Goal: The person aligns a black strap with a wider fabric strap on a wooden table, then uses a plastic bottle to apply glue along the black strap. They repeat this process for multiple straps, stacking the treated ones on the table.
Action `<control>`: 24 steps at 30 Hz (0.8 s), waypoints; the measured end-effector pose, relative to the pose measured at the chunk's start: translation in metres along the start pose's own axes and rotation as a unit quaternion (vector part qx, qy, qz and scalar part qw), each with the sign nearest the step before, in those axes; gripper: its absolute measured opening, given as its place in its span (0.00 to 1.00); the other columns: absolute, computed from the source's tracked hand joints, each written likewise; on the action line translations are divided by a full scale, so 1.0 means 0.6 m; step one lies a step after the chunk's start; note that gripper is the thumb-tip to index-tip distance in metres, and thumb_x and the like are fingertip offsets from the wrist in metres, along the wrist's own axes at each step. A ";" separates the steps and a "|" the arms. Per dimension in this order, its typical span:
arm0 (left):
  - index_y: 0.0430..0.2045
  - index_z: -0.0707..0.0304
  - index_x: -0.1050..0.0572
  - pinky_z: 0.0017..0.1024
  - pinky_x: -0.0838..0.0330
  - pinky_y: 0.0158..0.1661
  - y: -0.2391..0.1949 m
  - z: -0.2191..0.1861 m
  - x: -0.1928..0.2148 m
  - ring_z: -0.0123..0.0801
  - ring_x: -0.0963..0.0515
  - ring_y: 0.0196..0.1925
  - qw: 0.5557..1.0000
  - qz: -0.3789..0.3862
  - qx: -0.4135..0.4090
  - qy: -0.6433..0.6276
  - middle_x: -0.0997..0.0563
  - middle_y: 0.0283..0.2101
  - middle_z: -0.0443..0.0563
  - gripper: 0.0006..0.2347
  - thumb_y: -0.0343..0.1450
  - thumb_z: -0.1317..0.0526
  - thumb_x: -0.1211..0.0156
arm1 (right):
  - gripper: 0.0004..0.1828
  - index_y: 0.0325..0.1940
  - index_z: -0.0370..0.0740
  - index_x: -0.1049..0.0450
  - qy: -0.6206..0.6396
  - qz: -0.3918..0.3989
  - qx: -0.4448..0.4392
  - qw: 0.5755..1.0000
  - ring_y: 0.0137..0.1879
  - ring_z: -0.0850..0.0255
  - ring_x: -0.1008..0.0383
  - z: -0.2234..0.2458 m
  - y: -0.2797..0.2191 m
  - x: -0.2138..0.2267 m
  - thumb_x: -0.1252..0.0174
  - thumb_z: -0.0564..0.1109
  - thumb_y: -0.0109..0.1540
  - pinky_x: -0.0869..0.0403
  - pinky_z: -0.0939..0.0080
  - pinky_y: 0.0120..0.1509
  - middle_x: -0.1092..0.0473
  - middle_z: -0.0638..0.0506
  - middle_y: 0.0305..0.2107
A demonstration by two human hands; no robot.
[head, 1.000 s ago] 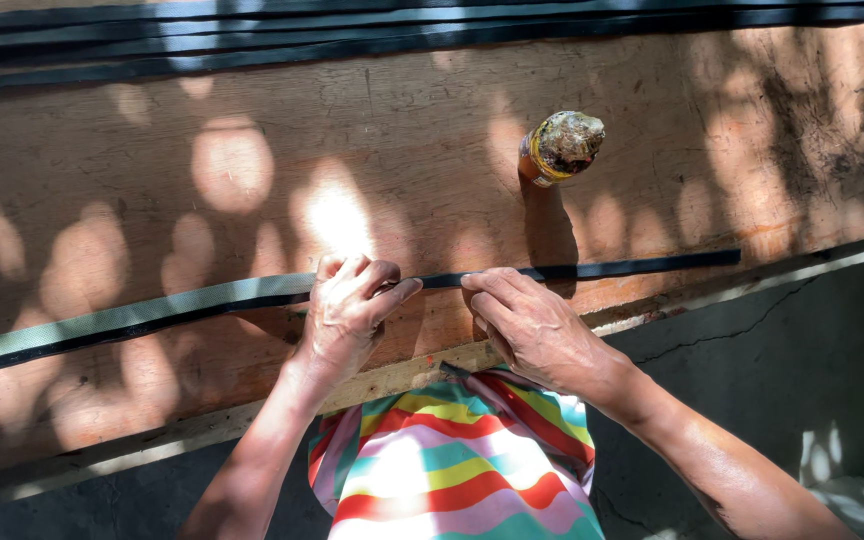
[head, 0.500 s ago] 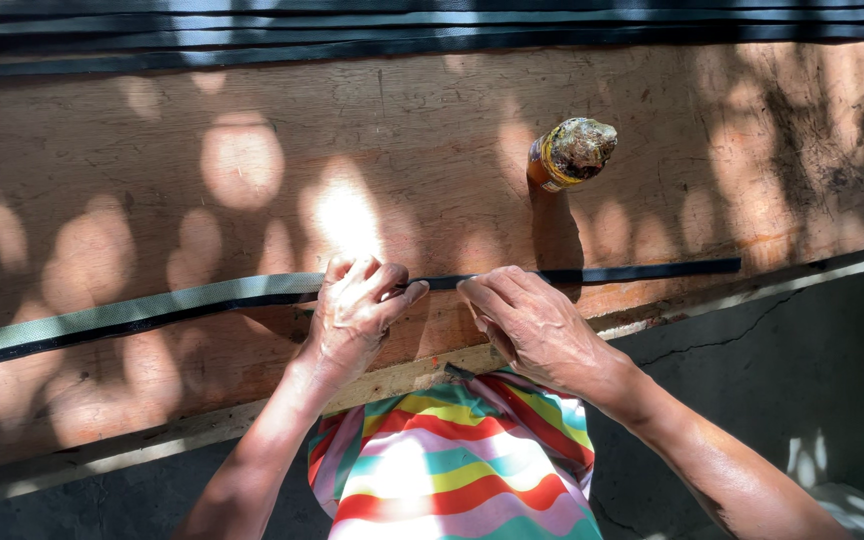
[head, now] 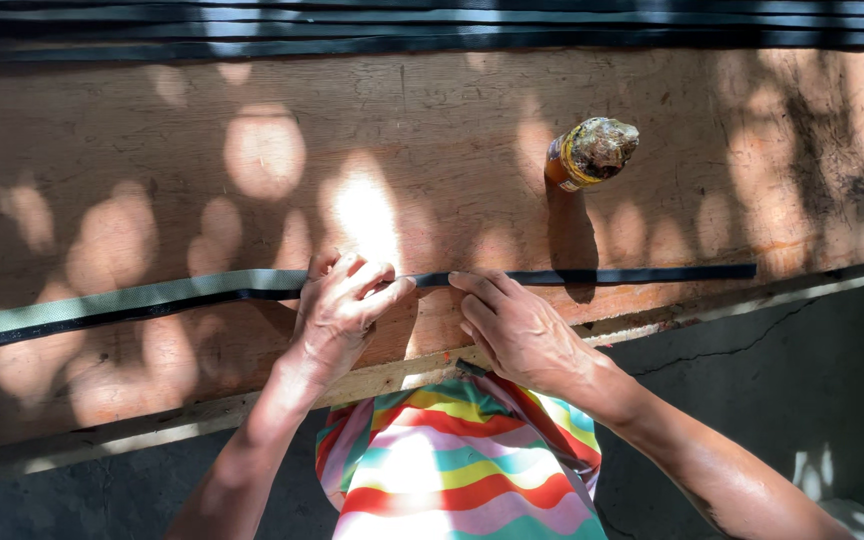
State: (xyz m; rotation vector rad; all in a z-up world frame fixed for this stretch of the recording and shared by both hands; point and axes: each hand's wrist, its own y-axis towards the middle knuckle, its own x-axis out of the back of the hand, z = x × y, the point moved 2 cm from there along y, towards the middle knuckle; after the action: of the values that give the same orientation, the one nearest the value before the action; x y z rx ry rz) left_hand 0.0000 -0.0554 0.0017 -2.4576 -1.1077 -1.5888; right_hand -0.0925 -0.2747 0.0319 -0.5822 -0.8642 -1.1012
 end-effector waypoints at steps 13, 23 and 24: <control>0.43 0.52 0.20 0.35 0.35 0.48 -0.002 0.005 0.005 0.32 0.25 0.42 0.999 0.011 -0.011 0.044 0.25 0.38 0.41 0.15 0.63 0.70 0.38 | 0.25 0.61 0.31 0.28 -0.018 0.000 0.011 1.000 0.55 0.46 0.29 0.002 0.014 -0.001 0.39 0.38 0.59 0.26 0.51 0.58 0.29 0.42 0.52; 0.44 0.55 0.19 0.36 0.33 0.52 -0.011 0.018 0.032 0.35 0.23 0.47 0.999 -0.029 -0.009 -0.013 0.23 0.43 0.43 0.19 0.59 0.73 0.37 | 0.20 0.51 0.24 0.30 0.014 -0.018 0.084 0.996 0.60 0.41 0.30 0.035 0.045 -0.010 0.42 0.33 0.55 0.26 0.49 0.62 0.34 0.36 0.56; 0.43 0.55 0.19 0.36 0.33 0.51 -0.016 0.020 0.035 0.34 0.23 0.45 0.999 -0.028 0.002 -0.015 0.23 0.42 0.43 0.19 0.59 0.73 0.35 | 0.16 0.50 0.26 0.30 0.030 -0.014 0.068 0.997 0.59 0.42 0.30 0.036 0.043 -0.010 0.41 0.33 0.58 0.26 0.49 0.62 0.33 0.37 0.56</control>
State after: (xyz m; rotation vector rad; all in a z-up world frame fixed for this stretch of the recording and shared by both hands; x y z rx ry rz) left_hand 0.0091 -0.0322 0.0091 -2.4783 -1.1936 -1.5672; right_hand -0.0761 -0.2453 0.0391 -0.4227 -0.8891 -1.0707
